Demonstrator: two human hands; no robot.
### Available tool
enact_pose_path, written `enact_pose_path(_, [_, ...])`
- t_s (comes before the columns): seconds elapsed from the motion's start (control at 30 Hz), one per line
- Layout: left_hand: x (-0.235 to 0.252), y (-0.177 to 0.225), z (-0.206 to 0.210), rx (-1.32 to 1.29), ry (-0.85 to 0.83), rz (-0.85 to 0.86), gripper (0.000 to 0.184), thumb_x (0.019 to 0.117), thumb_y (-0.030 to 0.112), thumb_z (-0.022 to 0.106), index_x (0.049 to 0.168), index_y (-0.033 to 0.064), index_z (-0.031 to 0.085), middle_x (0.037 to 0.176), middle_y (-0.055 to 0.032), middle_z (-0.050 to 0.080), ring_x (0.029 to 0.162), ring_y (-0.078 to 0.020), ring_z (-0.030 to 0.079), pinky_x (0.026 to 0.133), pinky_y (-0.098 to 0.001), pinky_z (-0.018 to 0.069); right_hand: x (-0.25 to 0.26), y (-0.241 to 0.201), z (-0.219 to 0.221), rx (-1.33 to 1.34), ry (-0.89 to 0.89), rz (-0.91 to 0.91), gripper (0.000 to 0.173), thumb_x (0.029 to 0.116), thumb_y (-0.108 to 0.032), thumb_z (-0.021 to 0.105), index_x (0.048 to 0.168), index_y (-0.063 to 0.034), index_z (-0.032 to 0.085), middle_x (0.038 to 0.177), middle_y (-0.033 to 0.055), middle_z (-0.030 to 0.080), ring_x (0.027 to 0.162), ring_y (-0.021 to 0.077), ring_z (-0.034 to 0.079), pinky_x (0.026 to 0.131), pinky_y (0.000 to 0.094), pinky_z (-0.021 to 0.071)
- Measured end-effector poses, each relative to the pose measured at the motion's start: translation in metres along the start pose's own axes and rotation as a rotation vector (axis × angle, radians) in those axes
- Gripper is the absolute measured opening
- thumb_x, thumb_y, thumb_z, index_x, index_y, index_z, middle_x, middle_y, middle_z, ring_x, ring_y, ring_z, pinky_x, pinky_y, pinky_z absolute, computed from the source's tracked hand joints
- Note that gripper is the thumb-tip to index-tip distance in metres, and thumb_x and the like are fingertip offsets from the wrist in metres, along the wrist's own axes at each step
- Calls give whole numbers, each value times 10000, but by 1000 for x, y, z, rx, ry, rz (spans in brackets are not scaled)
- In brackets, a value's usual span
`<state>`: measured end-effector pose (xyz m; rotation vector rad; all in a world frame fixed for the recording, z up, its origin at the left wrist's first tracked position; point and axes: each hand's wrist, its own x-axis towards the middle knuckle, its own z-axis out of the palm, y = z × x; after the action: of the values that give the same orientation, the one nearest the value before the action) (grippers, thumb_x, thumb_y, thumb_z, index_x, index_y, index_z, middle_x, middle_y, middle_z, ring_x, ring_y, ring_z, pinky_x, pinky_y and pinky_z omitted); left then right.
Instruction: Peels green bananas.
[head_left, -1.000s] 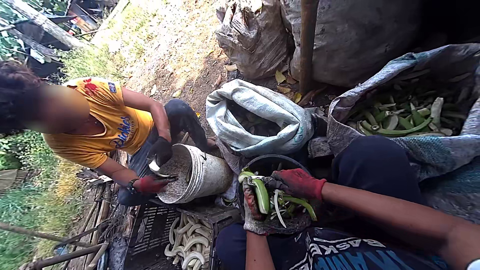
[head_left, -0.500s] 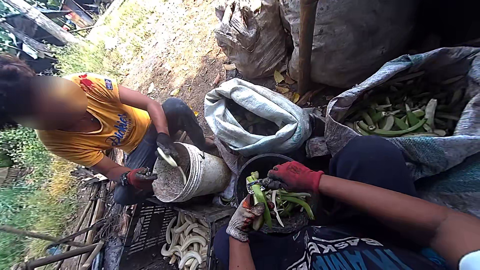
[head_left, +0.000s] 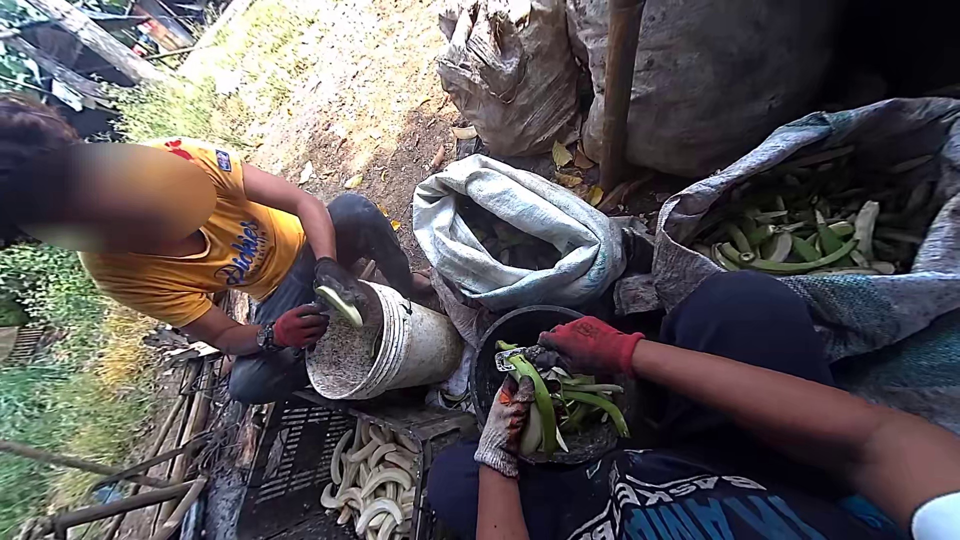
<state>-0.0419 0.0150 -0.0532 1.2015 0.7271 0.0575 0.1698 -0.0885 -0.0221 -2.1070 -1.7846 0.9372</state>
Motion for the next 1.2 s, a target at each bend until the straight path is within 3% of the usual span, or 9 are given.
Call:
enact_pose_path(0.1, [-1,5,-11,146,-162,-50,492,1028,194,552,1437,-47,424,1102,-214,716,962,-301,732,889,-459,612,-2,6,-2,-1,-54,18,317,1047,-170,523,1315,-18,597,1184,265,669,1110,460,653,897,637,488])
enact_pose_path(0.3, [6,19,-10,519,-408,-23,488,843,116,794,1272,-27,610,1129,-88,706,1033,-92,668,969,-301,544,16,6,6,106,-142,25,324,1087,-206,481,1306,-3,604,1180,276,674,1147,461,641,953,659,467])
enact_pose_path(0.43, [6,11,-4,378,-154,-53,517,938,163,709,1378,-35,524,1158,-141,700,1027,-163,694,960,-344,566,17,6,7,222,2,156,347,1091,-210,445,1337,-14,592,1218,275,664,1179,450,633,977,646,464])
enact_pose_path(0.57, [-2,-2,-8,-45,185,-132,476,1056,200,561,1448,-12,394,1089,-242,715,902,-344,745,777,-471,638,3,23,14,349,145,220,364,1096,-267,439,1309,-25,606,1184,251,675,1147,422,647,981,633,471])
enact_pose_path(0.7, [4,-2,-6,-229,296,21,624,1059,143,519,1594,115,201,1170,-248,682,877,-336,739,720,-442,632,-7,19,25,273,146,172,342,1056,-237,542,1325,-40,617,1229,246,671,1161,430,644,970,632,478])
enact_pose_path(0.83, [13,2,-4,-197,245,139,682,959,-6,594,1576,80,317,1297,-233,624,990,-338,711,812,-481,622,-9,8,26,106,218,169,363,1006,-220,598,1330,-56,617,1259,267,644,1143,470,641,916,631,503])
enact_pose_path(1.0, [15,1,11,124,160,121,620,1016,252,614,1556,73,370,1393,-181,585,1135,-268,670,929,-448,595,-9,0,27,133,315,222,391,1022,-234,579,1362,-42,597,1273,279,639,1153,470,643,923,618,513])
enact_pose_path(1.1, [21,-2,22,268,167,125,568,976,198,671,1467,5,458,1305,-150,642,1137,-149,653,1008,-329,538,-6,-3,34,133,291,170,387,1029,-237,565,1359,-38,599,1267,273,645,1142,464,653,916,617,519])
enact_pose_path(1.2, [27,-2,23,268,181,121,588,898,51,717,1417,-42,457,1194,-143,656,1044,-103,652,949,-273,539,-7,-7,33,134,231,136,379,1054,-228,529,1373,-32,588,1281,276,641,1153,466,648,928,617,512])
